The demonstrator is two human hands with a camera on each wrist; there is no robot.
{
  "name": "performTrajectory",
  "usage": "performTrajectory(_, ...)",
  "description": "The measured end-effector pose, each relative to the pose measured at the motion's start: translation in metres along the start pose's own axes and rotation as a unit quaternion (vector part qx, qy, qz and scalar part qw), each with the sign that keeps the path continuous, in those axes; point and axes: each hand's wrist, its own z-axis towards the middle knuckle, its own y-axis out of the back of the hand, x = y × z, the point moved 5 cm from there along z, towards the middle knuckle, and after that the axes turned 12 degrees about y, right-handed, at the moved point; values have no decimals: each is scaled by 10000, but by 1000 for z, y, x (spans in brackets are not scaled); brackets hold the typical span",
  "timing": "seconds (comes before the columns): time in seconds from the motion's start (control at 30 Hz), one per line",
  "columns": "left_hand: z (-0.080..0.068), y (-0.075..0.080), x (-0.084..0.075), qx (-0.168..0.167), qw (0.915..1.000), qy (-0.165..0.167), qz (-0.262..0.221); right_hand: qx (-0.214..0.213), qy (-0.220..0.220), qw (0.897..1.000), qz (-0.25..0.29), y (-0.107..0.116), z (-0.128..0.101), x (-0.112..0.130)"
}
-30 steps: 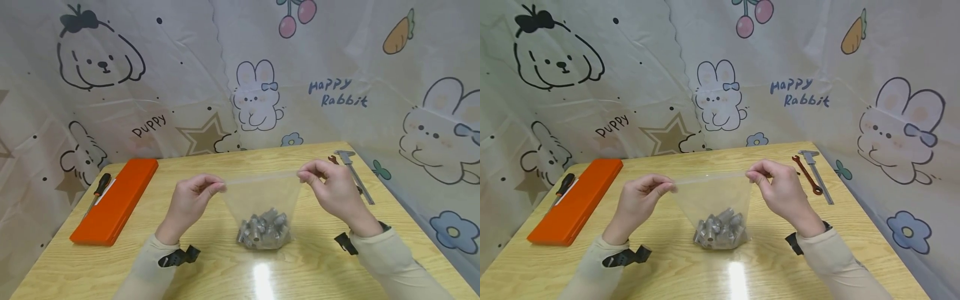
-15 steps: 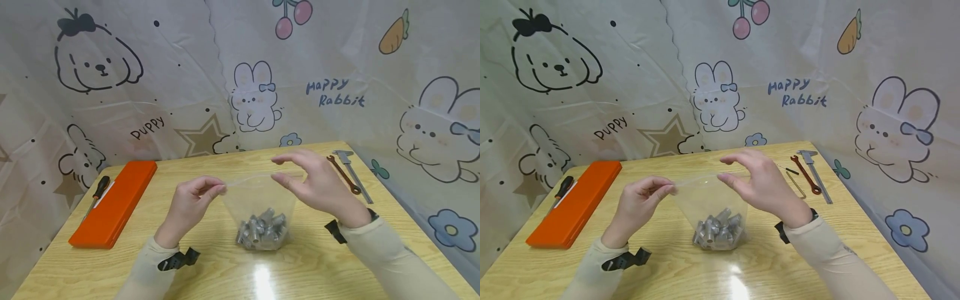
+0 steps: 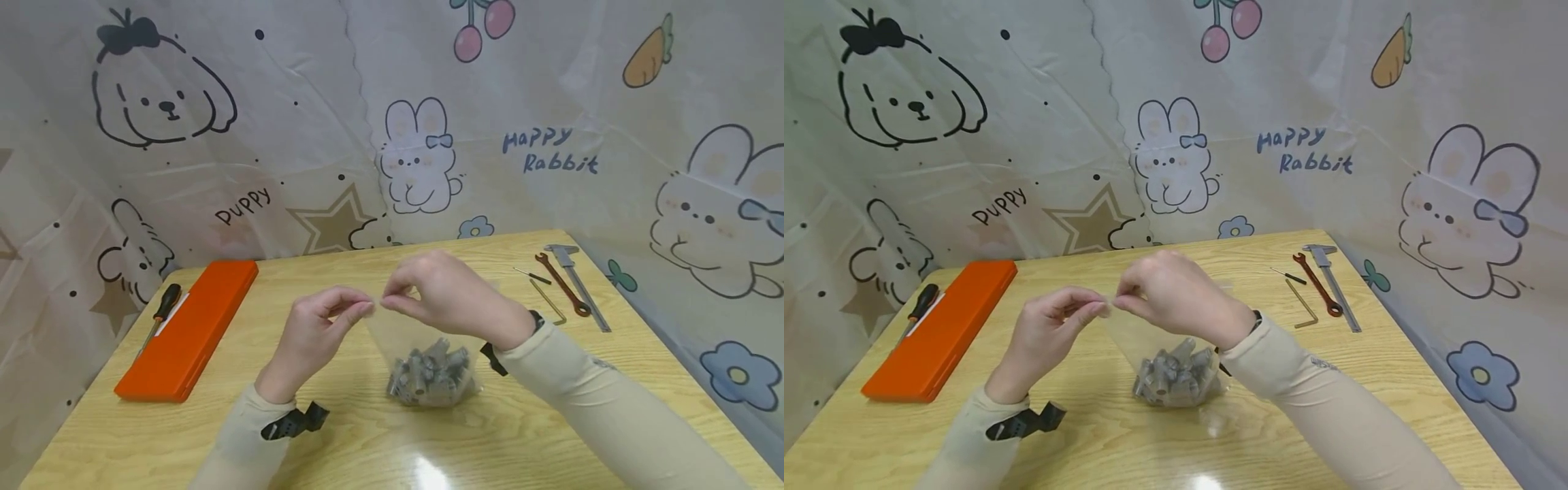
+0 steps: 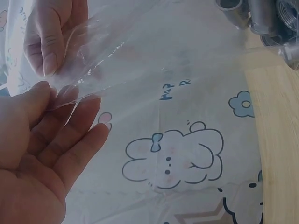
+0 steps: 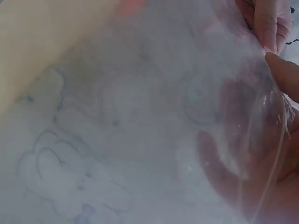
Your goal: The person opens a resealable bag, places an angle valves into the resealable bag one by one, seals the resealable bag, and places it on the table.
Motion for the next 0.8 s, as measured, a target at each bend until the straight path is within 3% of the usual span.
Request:
performTrajectory(0.33,0,-4,1,288,9986,364,-271,-80,290,9995,15,0,0,1)
performTrajectory(0.67,1,-6,1,113,9994,16,-313,-448,652,9966,-243,6,-11,-2)
performTrajectory(0.8,1,-6,3,130,9992,28,-376,-571,830,9945,-283,7,-14,-4)
